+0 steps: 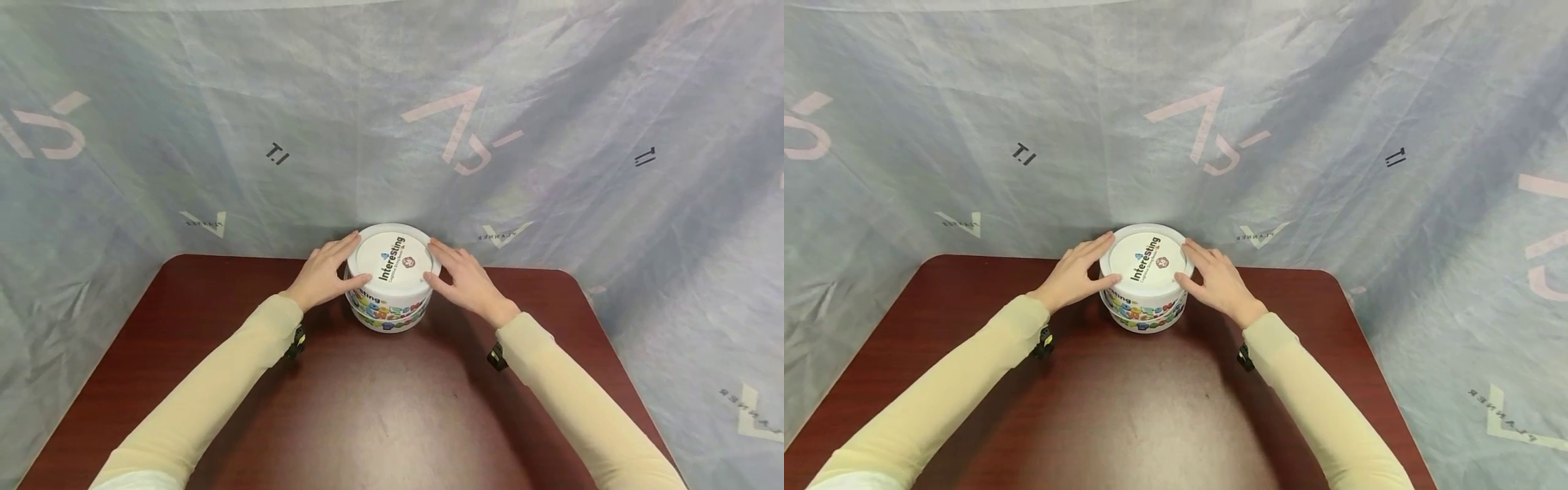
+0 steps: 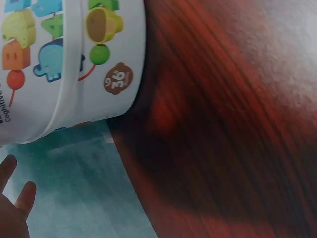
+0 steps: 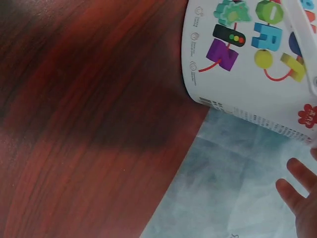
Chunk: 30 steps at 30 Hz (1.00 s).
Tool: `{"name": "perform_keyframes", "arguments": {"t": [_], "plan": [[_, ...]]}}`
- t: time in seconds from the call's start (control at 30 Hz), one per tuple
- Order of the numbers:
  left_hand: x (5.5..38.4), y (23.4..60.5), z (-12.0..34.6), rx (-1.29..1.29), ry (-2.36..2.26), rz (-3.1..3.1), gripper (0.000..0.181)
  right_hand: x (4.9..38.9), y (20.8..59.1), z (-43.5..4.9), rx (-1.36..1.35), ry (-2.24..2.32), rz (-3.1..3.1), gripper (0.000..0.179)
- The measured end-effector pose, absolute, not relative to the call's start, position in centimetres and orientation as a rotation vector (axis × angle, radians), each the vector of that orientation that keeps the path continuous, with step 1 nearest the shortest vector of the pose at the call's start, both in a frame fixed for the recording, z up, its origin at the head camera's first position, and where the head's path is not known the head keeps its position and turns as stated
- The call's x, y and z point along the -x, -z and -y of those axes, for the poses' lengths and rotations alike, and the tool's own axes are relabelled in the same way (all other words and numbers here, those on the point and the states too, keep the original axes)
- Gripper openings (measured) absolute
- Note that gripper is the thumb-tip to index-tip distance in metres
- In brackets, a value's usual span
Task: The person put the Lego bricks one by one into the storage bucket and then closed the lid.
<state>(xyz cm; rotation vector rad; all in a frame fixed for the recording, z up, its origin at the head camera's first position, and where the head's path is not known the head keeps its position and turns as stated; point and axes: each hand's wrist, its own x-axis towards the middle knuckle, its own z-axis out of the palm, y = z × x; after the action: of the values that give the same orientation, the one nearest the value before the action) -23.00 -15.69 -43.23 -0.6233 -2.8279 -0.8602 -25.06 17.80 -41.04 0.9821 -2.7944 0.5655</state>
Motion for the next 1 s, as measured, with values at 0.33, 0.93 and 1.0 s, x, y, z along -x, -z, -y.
{"name": "perform_keyframes", "arguments": {"t": [0.33,0.93,1.0], "plan": [[22.84,43.52,15.89,0.574,0.772,2.823,0.091,25.35,40.54,-17.31,-1.008,-0.498,2.77,0.072],[22.53,43.96,15.39,0.583,0.736,2.802,0.088,24.78,41.4,-17.61,-1.022,-0.478,2.731,0.07],[22.6,44.07,15.43,0.583,0.736,2.808,0.087,24.82,41.38,-17.55,-1.019,-0.483,2.741,0.07]]}}
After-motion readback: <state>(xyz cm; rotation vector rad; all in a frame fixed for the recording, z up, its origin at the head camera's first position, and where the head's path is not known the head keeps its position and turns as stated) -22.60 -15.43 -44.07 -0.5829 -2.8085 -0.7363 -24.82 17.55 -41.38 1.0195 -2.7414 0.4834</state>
